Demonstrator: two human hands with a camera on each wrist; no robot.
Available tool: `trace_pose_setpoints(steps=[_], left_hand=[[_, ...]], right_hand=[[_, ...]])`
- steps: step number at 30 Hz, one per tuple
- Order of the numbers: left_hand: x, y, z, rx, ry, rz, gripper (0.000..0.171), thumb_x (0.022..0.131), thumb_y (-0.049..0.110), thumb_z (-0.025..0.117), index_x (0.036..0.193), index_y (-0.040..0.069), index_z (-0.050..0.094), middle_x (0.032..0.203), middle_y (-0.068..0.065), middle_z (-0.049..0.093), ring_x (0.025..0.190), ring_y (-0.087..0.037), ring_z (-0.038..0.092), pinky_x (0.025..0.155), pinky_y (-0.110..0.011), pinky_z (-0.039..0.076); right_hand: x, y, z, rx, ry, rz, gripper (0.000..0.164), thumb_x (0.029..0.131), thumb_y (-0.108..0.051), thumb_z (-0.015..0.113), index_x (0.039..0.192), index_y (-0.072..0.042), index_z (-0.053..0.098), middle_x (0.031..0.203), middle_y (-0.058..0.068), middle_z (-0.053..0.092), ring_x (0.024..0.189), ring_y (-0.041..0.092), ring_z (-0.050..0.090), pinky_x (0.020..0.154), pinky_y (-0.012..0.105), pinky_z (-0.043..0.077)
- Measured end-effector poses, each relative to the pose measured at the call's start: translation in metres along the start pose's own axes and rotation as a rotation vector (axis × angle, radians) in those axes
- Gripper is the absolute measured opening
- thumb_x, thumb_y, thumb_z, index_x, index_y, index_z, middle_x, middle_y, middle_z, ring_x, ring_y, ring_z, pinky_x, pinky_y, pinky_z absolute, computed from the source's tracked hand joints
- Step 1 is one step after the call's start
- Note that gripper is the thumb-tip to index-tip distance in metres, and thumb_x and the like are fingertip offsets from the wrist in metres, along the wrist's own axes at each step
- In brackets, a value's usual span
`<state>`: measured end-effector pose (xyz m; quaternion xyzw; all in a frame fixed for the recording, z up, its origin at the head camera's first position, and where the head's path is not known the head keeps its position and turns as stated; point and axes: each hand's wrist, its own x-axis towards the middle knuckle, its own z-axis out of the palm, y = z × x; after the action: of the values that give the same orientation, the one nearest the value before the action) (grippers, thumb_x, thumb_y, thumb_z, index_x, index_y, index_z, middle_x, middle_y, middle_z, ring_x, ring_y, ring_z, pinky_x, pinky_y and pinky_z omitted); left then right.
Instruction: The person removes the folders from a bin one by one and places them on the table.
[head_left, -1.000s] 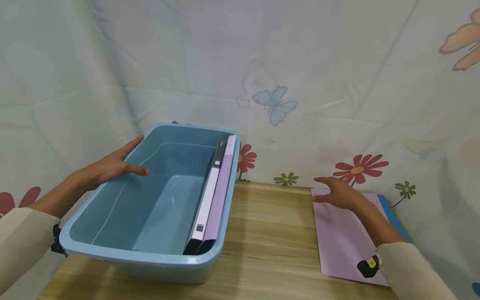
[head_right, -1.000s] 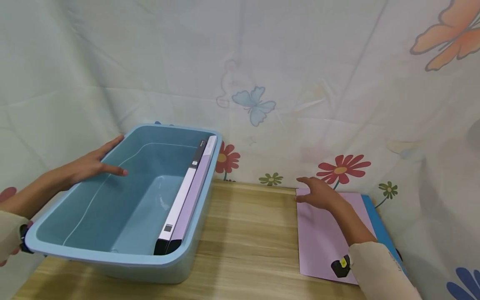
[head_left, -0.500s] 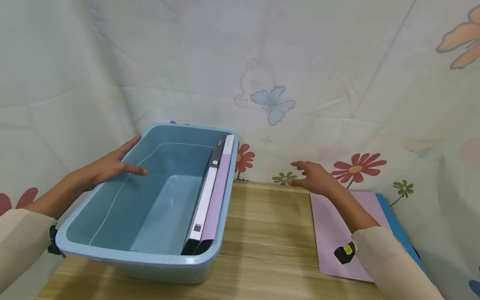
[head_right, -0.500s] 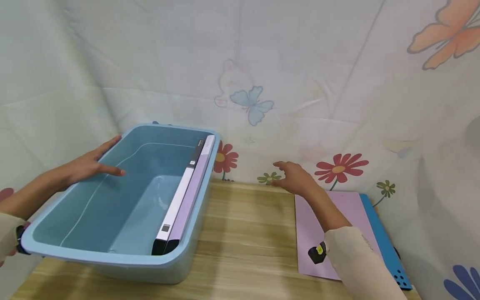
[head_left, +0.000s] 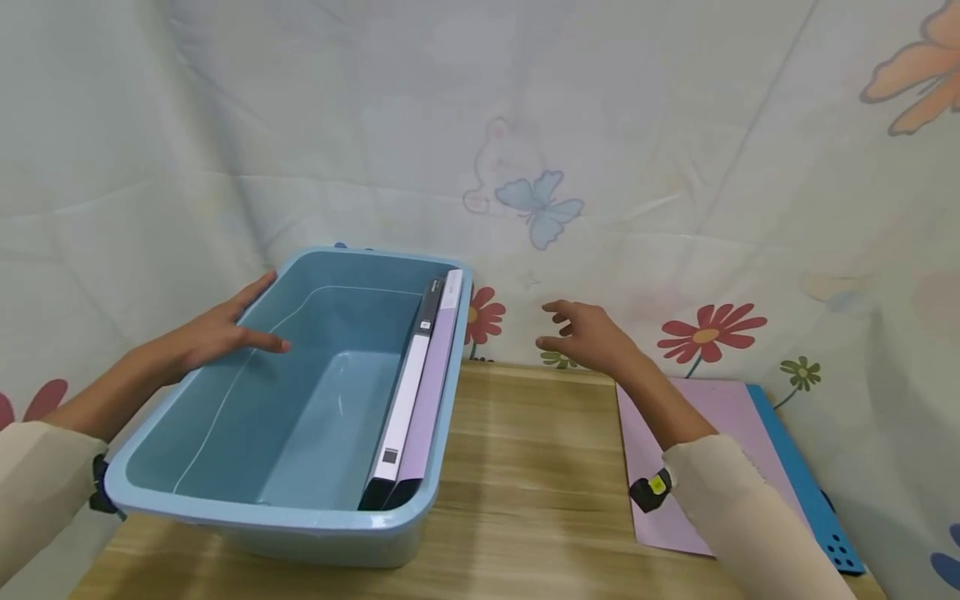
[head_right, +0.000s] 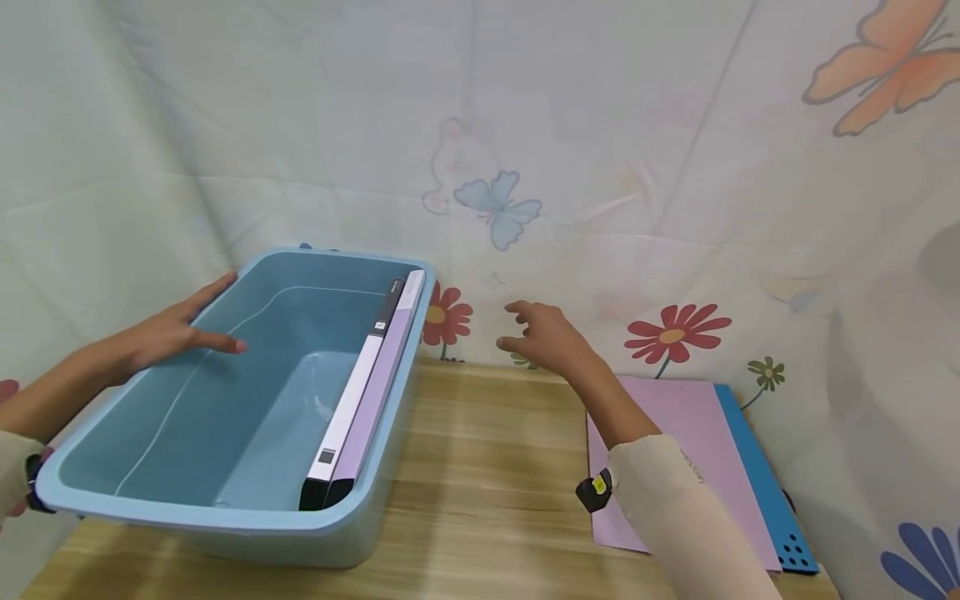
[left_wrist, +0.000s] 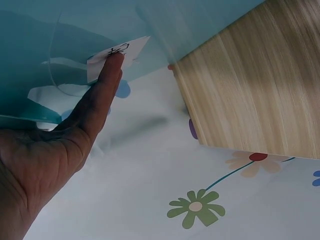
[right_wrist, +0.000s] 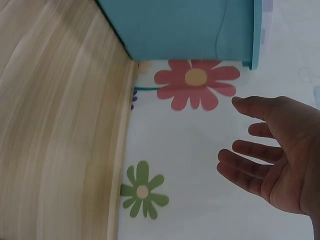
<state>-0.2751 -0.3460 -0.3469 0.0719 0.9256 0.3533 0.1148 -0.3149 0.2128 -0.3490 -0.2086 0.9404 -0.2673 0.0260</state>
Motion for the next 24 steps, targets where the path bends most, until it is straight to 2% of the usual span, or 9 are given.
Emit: trace_pose_setpoints(steps=[8, 12, 19, 24], left_hand=[[0.0, -0.001, 0.0, 0.005, -0.001, 0.006, 0.128, 0.102, 0.039, 0.078, 0.178, 0.032, -0.025, 0.186, -0.037, 0.001, 0.155, -0.077, 0.033, 0.102, -0.089, 0.051], [0.001, -0.001, -0.001, 0.012, 0.003, 0.006, 0.129, 0.102, 0.04, 0.079, 0.178, 0.032, -0.024, 0.185, -0.037, 0.002, 0.154, -0.077, 0.034, 0.102, -0.089, 0.052], [0.001, 0.0, -0.002, 0.026, 0.003, 0.004, 0.128, 0.102, 0.041, 0.078, 0.178, 0.031, -0.024, 0.185, -0.038, 0.004, 0.154, -0.077, 0.034, 0.103, -0.089, 0.052], [0.0, -0.002, -0.002, 0.028, 0.005, 0.003, 0.129, 0.101, 0.043, 0.079, 0.178, 0.033, -0.024, 0.184, -0.04, 0.006, 0.152, -0.077, 0.036, 0.1, -0.088, 0.053]], right_hand=[[0.012, -0.037, 0.005, -0.008, 0.005, -0.073, 0.064, 0.107, -0.029, 0.076, 0.162, -0.002, 0.058, 0.153, 0.028, 0.069, 0.133, 0.044, 0.075, 0.114, 0.059, 0.06], [0.017, -0.054, 0.006, -0.008, 0.021, -0.078, 0.061, 0.108, -0.027, 0.076, 0.162, -0.004, 0.059, 0.15, 0.024, 0.072, 0.13, 0.042, 0.077, 0.113, 0.057, 0.062], [0.027, -0.079, 0.004, -0.019, 0.093, -0.09, 0.059, 0.11, -0.032, 0.072, 0.162, -0.006, 0.059, 0.146, 0.022, 0.075, 0.125, 0.038, 0.079, 0.106, 0.053, 0.066], [0.032, -0.1, 0.006, -0.01, 0.153, -0.09, 0.053, 0.11, -0.03, 0.07, 0.159, -0.009, 0.063, 0.139, 0.018, 0.079, 0.116, 0.033, 0.08, 0.096, 0.049, 0.067]])
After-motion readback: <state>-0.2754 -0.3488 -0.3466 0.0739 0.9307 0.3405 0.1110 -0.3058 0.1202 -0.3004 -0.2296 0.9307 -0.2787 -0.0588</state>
